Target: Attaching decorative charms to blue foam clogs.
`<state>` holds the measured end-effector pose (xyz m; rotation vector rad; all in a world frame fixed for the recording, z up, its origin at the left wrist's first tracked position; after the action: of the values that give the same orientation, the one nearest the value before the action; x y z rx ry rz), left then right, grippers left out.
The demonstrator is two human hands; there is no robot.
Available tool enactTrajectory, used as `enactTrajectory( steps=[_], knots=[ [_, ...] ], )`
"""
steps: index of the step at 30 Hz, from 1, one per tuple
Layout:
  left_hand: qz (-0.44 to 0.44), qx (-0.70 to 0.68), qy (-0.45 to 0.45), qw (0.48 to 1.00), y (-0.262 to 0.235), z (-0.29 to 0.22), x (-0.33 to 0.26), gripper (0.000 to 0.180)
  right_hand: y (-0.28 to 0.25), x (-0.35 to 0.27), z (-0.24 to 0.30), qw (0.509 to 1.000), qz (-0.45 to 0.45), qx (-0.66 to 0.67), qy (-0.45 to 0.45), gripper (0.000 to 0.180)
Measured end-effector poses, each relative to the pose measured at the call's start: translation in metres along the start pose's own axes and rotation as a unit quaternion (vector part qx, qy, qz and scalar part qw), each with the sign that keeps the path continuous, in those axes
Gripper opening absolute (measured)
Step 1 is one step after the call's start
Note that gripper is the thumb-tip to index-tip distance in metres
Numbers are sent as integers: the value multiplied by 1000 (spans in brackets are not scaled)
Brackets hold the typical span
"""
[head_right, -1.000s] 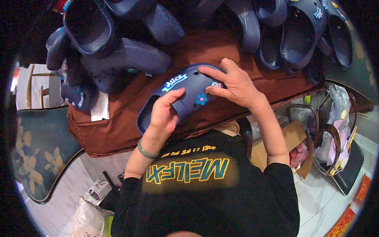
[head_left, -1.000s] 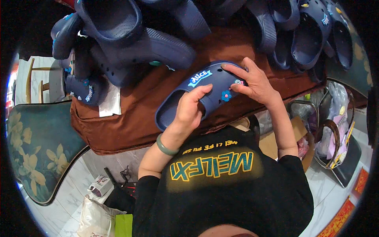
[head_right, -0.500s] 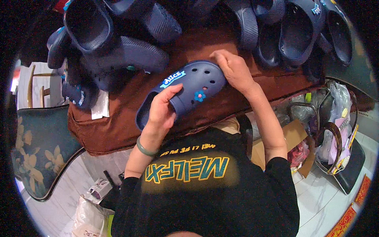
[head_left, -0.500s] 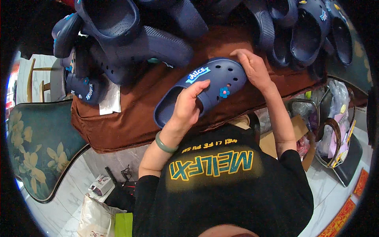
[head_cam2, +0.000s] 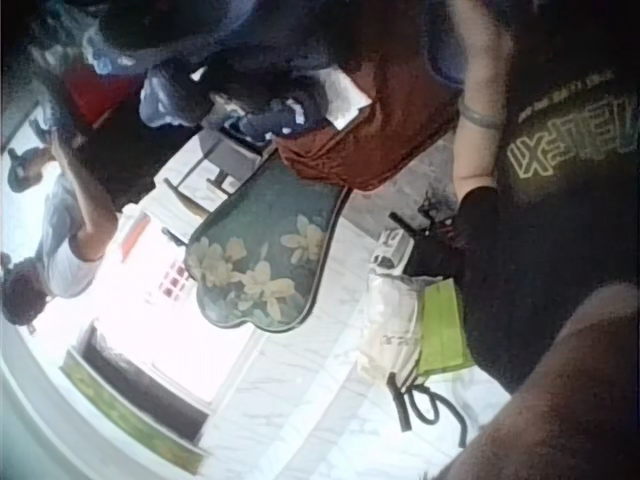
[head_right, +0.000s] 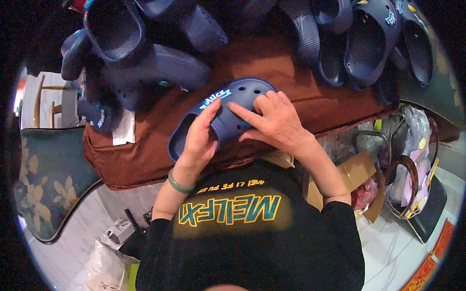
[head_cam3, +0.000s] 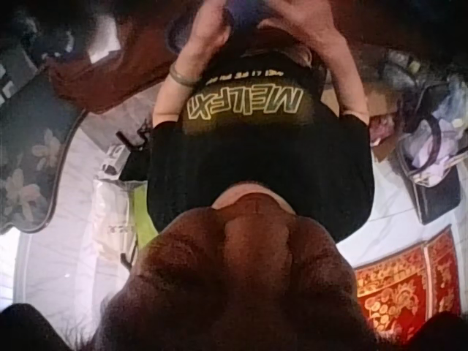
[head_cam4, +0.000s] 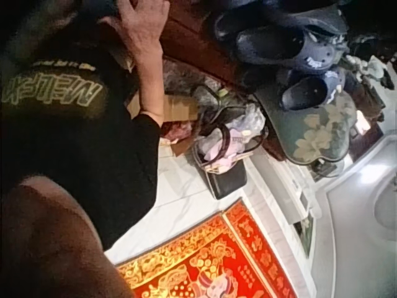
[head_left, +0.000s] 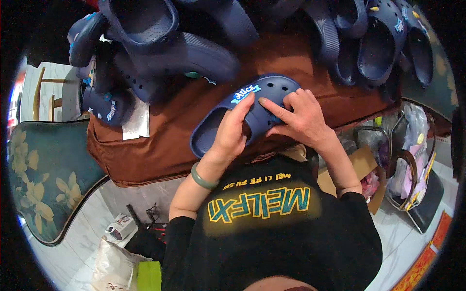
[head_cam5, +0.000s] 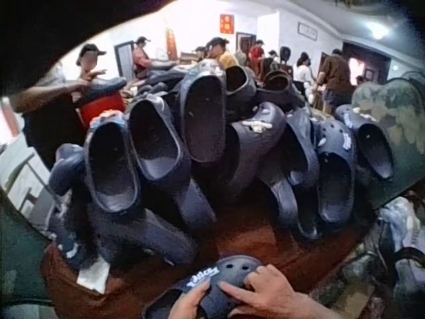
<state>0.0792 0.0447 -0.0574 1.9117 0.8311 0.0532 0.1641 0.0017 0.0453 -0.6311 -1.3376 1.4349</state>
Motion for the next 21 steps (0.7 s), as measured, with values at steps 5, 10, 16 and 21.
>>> enactTrajectory(
  steps=[5,10,16,21],
  knots=[
    [23,3,28,999,3,-4,-2,36,5,5,3,994,-35,-40,-93,55],
    [-4,22,31,999,-7,-3,-3,30,7,14,-4,993,-110,-28,-32,25],
    [12,58,73,996,7,-17,-5,25,3,24,-34,984,-140,86,71,13],
    [-6,83,113,990,3,-23,-11,29,10,36,-76,942,-77,274,177,15]
  ],
)
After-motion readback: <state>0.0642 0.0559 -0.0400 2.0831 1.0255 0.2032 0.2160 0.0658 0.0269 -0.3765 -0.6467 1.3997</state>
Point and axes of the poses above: each hand's wrist, its own x-axis towards the middle knuckle, its own y-axis out of the palm, z = x × y, the point moved 10 cm from there along x, towards the middle knuckle, and after that the axes turned 9 degrees about z, right-handed, at the moved point
